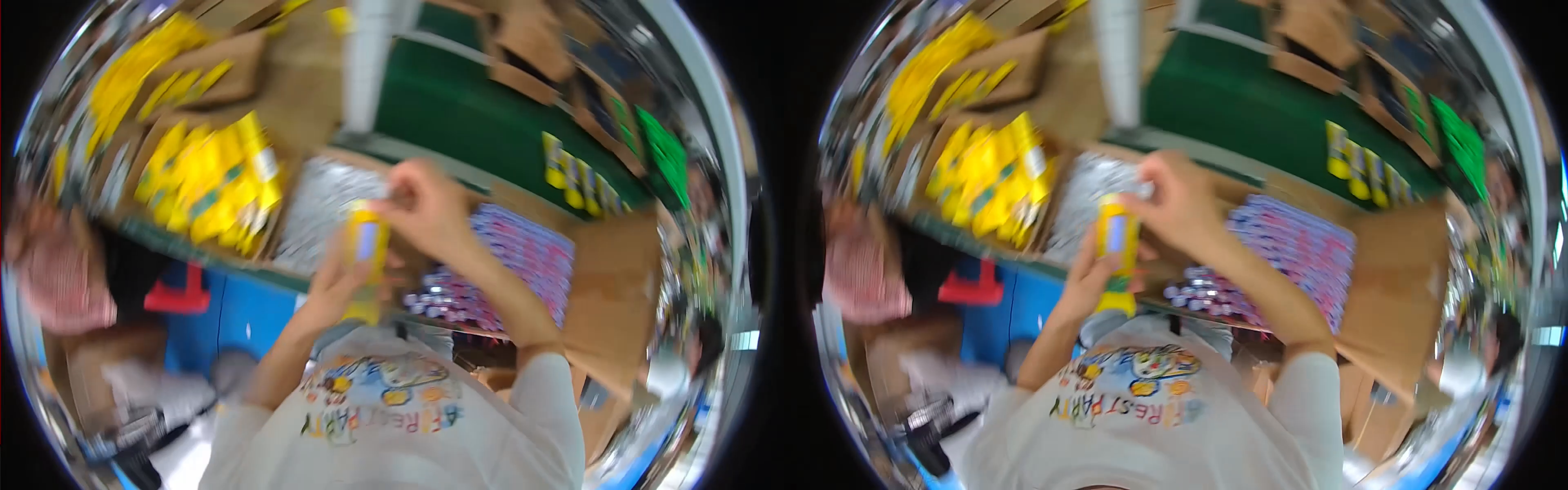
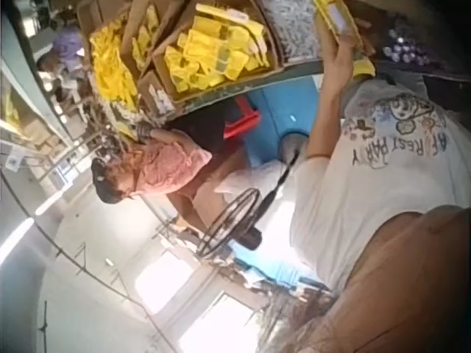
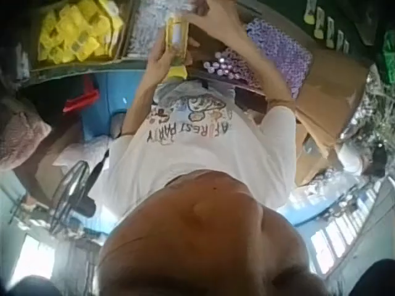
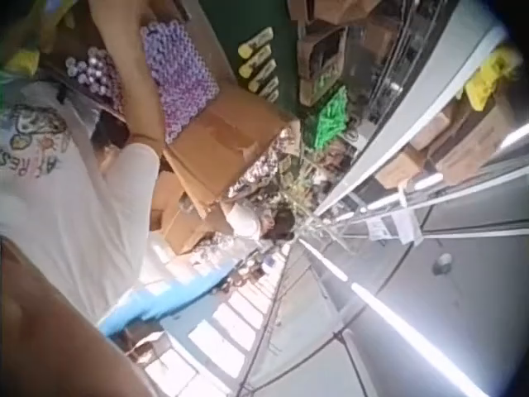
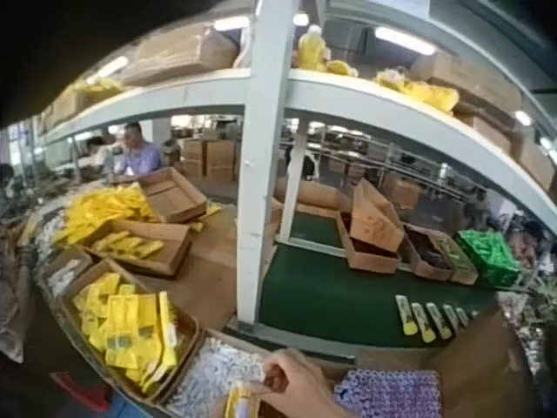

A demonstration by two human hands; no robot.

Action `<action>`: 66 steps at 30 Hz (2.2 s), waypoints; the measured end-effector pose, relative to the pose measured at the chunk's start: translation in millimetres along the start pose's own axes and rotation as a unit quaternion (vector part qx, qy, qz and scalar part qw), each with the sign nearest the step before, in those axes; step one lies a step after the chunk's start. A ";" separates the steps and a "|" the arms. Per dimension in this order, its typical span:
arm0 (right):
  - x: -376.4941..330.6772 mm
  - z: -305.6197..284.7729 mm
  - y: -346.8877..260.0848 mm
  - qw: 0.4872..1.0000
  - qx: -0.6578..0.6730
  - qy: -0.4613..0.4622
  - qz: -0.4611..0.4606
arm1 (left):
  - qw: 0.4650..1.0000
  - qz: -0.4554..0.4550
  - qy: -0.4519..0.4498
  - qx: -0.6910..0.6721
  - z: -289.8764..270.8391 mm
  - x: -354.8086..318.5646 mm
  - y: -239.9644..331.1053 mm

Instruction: Placing a battery and a white strip into a yellow plastic component on an assembly line.

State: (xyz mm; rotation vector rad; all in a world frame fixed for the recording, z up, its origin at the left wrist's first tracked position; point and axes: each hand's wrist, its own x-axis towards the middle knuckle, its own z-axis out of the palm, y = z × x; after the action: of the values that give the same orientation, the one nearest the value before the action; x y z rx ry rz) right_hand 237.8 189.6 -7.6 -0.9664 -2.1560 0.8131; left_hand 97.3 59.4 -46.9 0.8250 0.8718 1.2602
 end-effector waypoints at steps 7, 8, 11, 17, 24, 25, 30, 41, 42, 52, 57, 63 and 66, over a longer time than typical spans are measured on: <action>25.1 -24.9 62.3 0.973 0.214 -0.085 0.011 | 0.985 0.128 0.007 0.117 1.5 -6.6 13.6; 51.5 -55.4 86.6 0.989 0.119 -0.043 0.072 | 0.964 0.104 0.103 0.221 -12.0 -10.7 36.4; 125.5 -200.0 309.1 0.975 -0.127 0.153 -0.099 | 0.792 0.235 0.436 0.357 -61.8 10.2 71.8; 116.2 -241.9 489.3 0.935 -0.333 -0.052 0.112 | 0.521 0.061 0.405 0.749 -110.5 62.5 71.8; 88.5 -133.6 189.3 0.970 -0.205 0.055 -0.114 | 0.623 0.176 0.431 0.628 -105.1 33.2 62.9; 71.0 -118.6 153.4 0.988 -0.132 -0.005 -0.078 | 0.755 0.145 0.426 0.478 -106.7 37.4 61.9; -3.5 -29.8 4.5 0.976 -0.068 -0.101 -0.181 | 0.973 0.064 0.067 -0.209 -51.7 22.2 55.0; -31.9 -3.1 -10.3 0.879 0.410 -0.230 0.081 | 0.976 0.073 0.113 -0.170 8.6 -7.2 4.7; -30.5 -5.8 -25.0 0.879 0.407 -0.226 0.103 | 0.990 0.104 0.084 -0.033 6.8 -8.9 -8.1; -56.8 5.4 -34.4 0.957 0.234 -0.138 0.103 | 0.991 0.089 0.065 0.080 20.8 -16.4 -11.0; -75.3 12.0 -22.8 0.968 -0.128 0.012 -0.215 | 0.994 0.068 0.077 0.029 19.7 -11.8 -21.4; -82.5 6.8 -32.5 0.997 0.007 0.018 -0.080 | 0.998 0.054 0.030 -0.010 23.7 -7.6 -18.5; -102.1 19.4 -17.4 0.996 -0.044 -0.006 -0.083 | 0.992 -0.058 0.107 0.034 19.2 -11.1 -26.0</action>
State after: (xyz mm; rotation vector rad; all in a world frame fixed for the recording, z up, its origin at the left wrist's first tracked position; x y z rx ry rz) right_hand 270.5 93.5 -36.3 -0.8131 -2.2632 0.6499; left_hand 124.8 44.3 -60.5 0.6895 1.1246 1.2377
